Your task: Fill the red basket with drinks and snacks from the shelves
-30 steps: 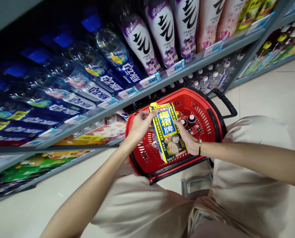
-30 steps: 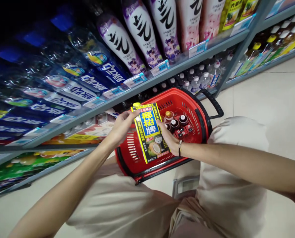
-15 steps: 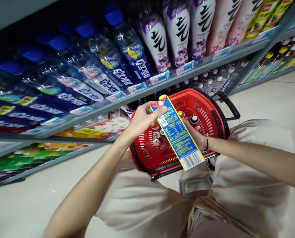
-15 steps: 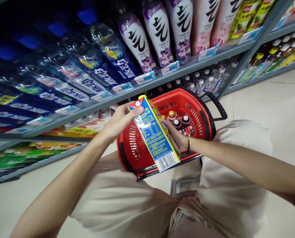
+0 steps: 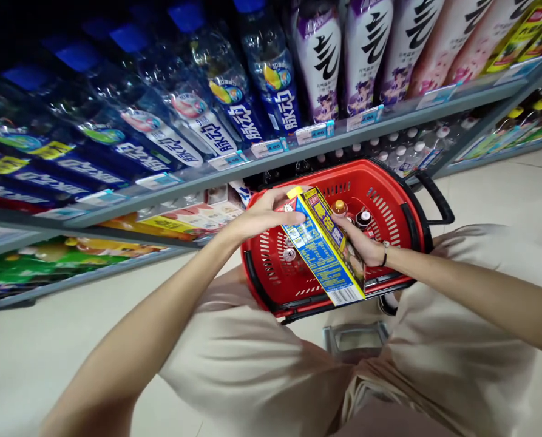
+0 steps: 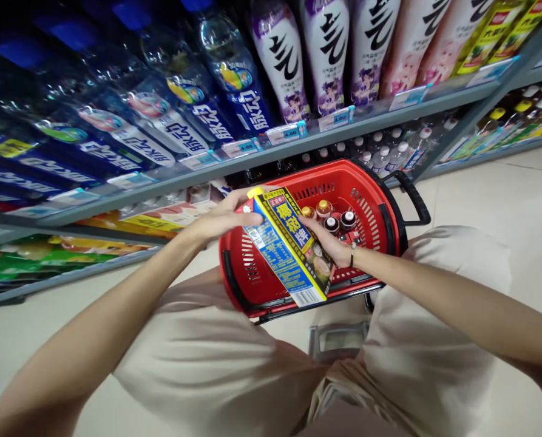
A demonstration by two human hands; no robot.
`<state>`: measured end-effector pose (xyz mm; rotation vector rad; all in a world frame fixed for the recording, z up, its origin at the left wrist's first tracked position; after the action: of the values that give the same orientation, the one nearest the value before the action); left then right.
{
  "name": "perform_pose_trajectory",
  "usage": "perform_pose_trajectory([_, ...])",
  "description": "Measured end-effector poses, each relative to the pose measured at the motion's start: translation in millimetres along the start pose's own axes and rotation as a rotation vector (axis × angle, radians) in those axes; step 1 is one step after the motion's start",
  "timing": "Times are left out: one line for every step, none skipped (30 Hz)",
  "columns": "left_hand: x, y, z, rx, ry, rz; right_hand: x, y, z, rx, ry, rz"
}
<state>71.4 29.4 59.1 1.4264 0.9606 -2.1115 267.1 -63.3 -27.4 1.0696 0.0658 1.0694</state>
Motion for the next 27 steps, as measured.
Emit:
perform_pose_trajectory([-2.7, 0.2, 2.9, 0.005, 0.042, -0.043, 2.8, 0.7, -3.6, -0.003, -0.042, 0.034])
perform_pose_trajectory([-6.0, 0.9, 6.0, 0.008, 0.091, -0.106, 5.8, 0.8, -7.6, -0.015, -0.077, 0.073])
perform_pose_trajectory([-9.6, 2.2, 8.9, 0.006, 0.147, -0.19, 8.9, 0.1, -11.8, -0.037, -0.105, 0.115])
perform_pose_trajectory([-13.0, 4.1, 11.5, -0.003, 0.203, -0.292, 12.0, -1.1, -15.9, -0.067, -0.129, 0.161])
perform_pose_trajectory([-16.0, 6.7, 13.6, -0.013, 0.256, -0.404, 14.9, -2.7, -19.7, -0.101, -0.15, 0.211])
perform_pose_trajectory([-18.2, 10.0, 15.1, -0.015, 0.302, -0.517, 17.4, -4.4, -23.0, -0.131, -0.166, 0.26])
perform_pose_trajectory([-19.5, 14.0, 16.1, -0.007, 0.337, -0.621, 19.5, -6.1, -25.7, -0.152, -0.182, 0.308])
perform_pose_trajectory([-19.9, 18.2, 16.7, 0.014, 0.361, -0.709, 21.2, -7.7, -27.9, -0.162, -0.203, 0.355])
perform_pose_trajectory([-19.5, 22.5, 17.0, 0.045, 0.377, -0.777, 22.8, -9.0, -29.6, -0.158, -0.229, 0.397])
perform_pose_trajectory([-18.5, 26.5, 17.1, 0.082, 0.386, -0.831, 24.3, -10.2, -30.6, -0.146, -0.255, 0.431])
perform_pose_trajectory([-17.0, 29.8, 17.3, 0.121, 0.39, -0.873, 26.0, -11.4, -31.2, -0.134, -0.278, 0.457])
perform_pose_trajectory([-15.1, 32.2, 17.5, 0.156, 0.383, -0.908, 27.7, -12.6, -31.2, -0.125, -0.289, 0.48])
perform_pose_trajectory([-12.9, 33.6, 17.6, 0.183, 0.368, -0.938, 29.5, -13.9, -30.9, -0.126, -0.281, 0.498])
perform_pose_trajectory([-10.5, 34.1, 17.5, 0.201, 0.344, -0.967, 31.0, -15.2, -30.2, -0.132, -0.248, 0.51])
perform_pose_trajectory([-7.9, 33.8, 17.1, 0.213, 0.317, -0.993, 32.3, -16.6, -29.3, -0.144, -0.202, 0.519])
perform_pose_trajectory([-5.0, 33.2, 16.4, 0.224, 0.288, -1.017, 33.4, -17.7, -28.2, -0.155, -0.156, 0.532])
perform_pose_trajectory([-1.9, 32.5, 15.5, 0.234, 0.258, -1.04, 33.9, -18.5, -27.1, -0.16, -0.118, 0.548])
perform_pose_trajectory([1.7, 32.0, 14.2, 0.244, 0.226, -1.063, 33.9, -18.8, -26.2, -0.154, -0.093, 0.563])
perform_pose_trajectory([5.6, 31.9, 12.8, 0.252, 0.193, -1.087, 33.3, -18.7, -25.6, -0.143, -0.081, 0.582])
perform_pose_trajectory([10.0, 32.1, 11.3, 0.26, 0.159, -1.113, 32.1, -18.1, -25.2, -0.123, -0.071, 0.607])
perform_pose_trajectory([14.8, 32.7, 9.8, 0.264, 0.13, -1.141, 30.3, -17.3, -25.2, -0.102, -0.056, 0.631])
perform_pose_trajectory([19.8, 33.6, 8.5, 0.265, 0.11, -1.17, 28.3, -16.1, -25.3, -0.084, -0.032, 0.654])
perform_pose_trajectory([25.0, 34.6, 7.3, 0.264, 0.098, -1.198, 26.4, -14.7, -25.5, -0.071, -0.008, 0.673])
perform_pose_trajectory([30.4, 35.8, 6.1, 0.262, 0.094, -1.221, 25.2, -13.1, -25.7, -0.065, 0.01, 0.689])
perform_pose_trajectory([35.7, 37.0, 5.0, 0.26, 0.092, -1.239, 24.6, -11.5, -25.8, -0.067, 0.025, 0.702])
perform_pose_trajectory([41.0, 38.1, 3.8, 0.255, 0.089, -1.25, 24.9, -9.8, -25.8, -0.072, 0.031, 0.709])
perform_pose_trajectory([46.0, 39.3, 2.5, 0.247, 0.08, -1.254, 25.9, -8.3, -25.6, -0.078, 0.026, 0.71])
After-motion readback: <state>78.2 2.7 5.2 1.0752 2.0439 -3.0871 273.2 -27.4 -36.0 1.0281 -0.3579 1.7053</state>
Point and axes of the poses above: each hand's wrist, its own z-axis away from the middle knuckle, its own y-axis out of the palm, x = y × z, the point moved 2 cm from there along -z, towards the middle knuckle, and after that the axes turned 10 degrees about -z, right-handed, at the moved point
